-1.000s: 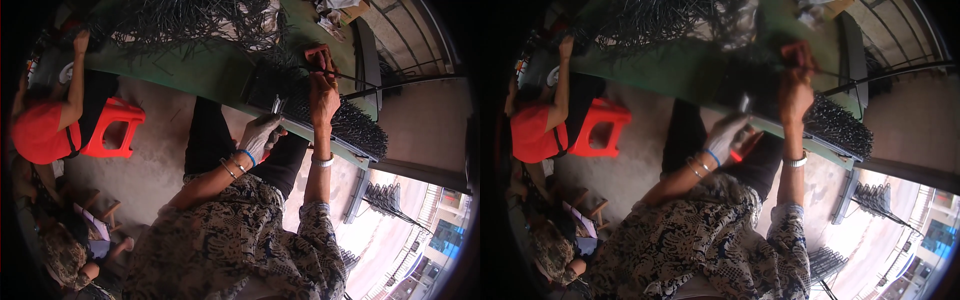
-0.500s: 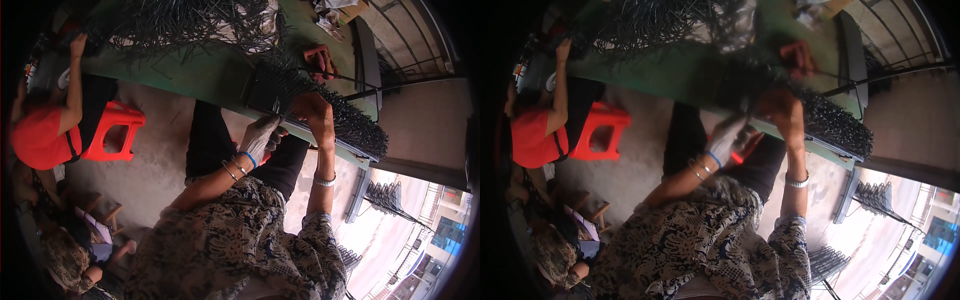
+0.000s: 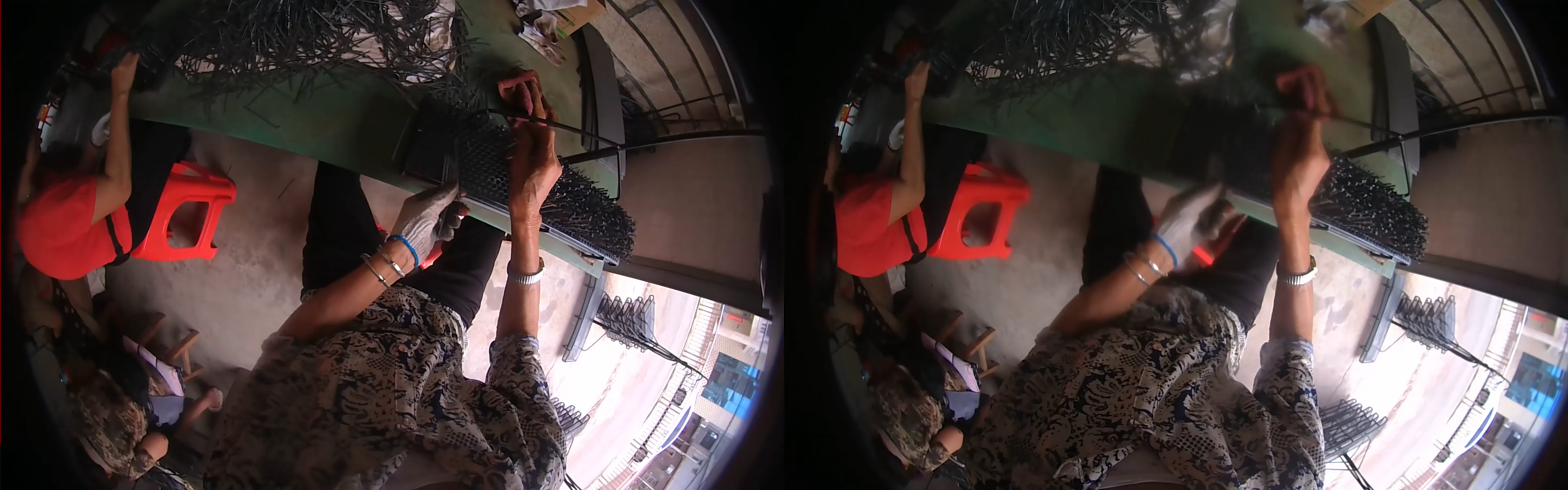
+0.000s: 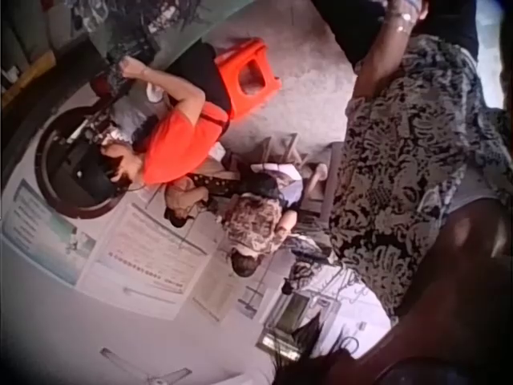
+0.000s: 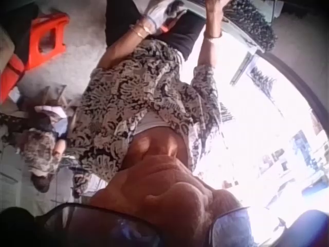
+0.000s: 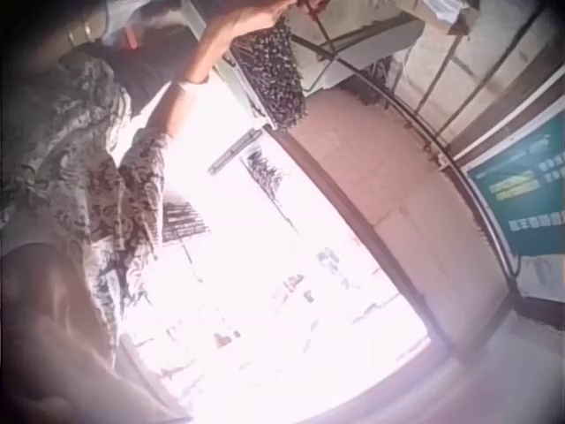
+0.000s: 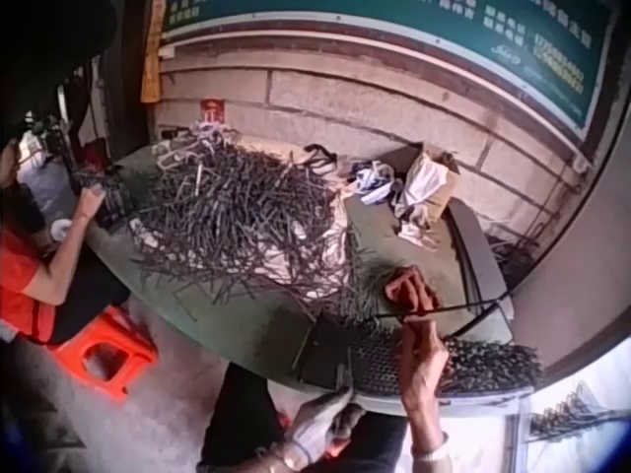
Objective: Attaching individual wire branch components onto a mesh base to assemble sections of an artificial tree.
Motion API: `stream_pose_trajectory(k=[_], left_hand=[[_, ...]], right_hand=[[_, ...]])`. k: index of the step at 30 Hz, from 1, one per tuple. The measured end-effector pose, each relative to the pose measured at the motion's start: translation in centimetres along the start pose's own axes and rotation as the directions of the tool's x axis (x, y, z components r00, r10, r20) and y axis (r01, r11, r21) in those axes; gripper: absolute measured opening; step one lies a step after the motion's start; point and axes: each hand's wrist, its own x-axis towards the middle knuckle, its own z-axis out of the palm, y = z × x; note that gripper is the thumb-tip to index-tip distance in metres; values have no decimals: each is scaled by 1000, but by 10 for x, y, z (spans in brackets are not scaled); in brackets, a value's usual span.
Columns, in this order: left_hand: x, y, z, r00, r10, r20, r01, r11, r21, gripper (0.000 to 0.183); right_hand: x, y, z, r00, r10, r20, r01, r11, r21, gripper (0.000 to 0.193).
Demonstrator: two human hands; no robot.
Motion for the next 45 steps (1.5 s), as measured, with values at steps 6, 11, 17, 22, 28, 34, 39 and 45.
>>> stream_pose_trajectory(k=[6, 11, 17, 22, 28, 34, 39, 45], left_hand=[[-4, 5, -3, 1000, 14, 0, -14, 989, 150, 20], [-11, 3, -2, 997, 46, 59, -56, 981, 186, 17], [-15, 3, -4, 998, -13, 54, 4, 986, 169, 15], [-19, 2, -1, 998, -28, 60, 18, 986, 167, 15], [-20, 2, 2, 998, -28, 55, 17, 982, 191, 16], [-24, 3, 6, 995, -12, 95, -6, 983, 184, 17], [-25, 5, 5, 999, -2, 51, -9, 976, 217, 19], [-22, 2, 6, 988, 10, 153, -59, 944, 324, 17]], right_hand=[[4, -1, -1, 996, -31, 78, 38, 995, -88, 9], [9, -3, -6, 989, -28, 143, 45, 992, -119, 7], [14, 1, 0, 925, -274, 263, 341, 905, -256, 9], [16, -5, -3, 956, -130, 264, 219, 913, -344, 9], [15, 5, -4, 942, -110, 318, 212, 928, -307, 13], [17, 22, 3, 953, -70, 295, 168, 933, -319, 17], [5, 4, -27, 838, 191, 510, -207, 978, -25, 28], [-5, -8, -30, 694, 271, 667, -539, 810, 232, 16]])
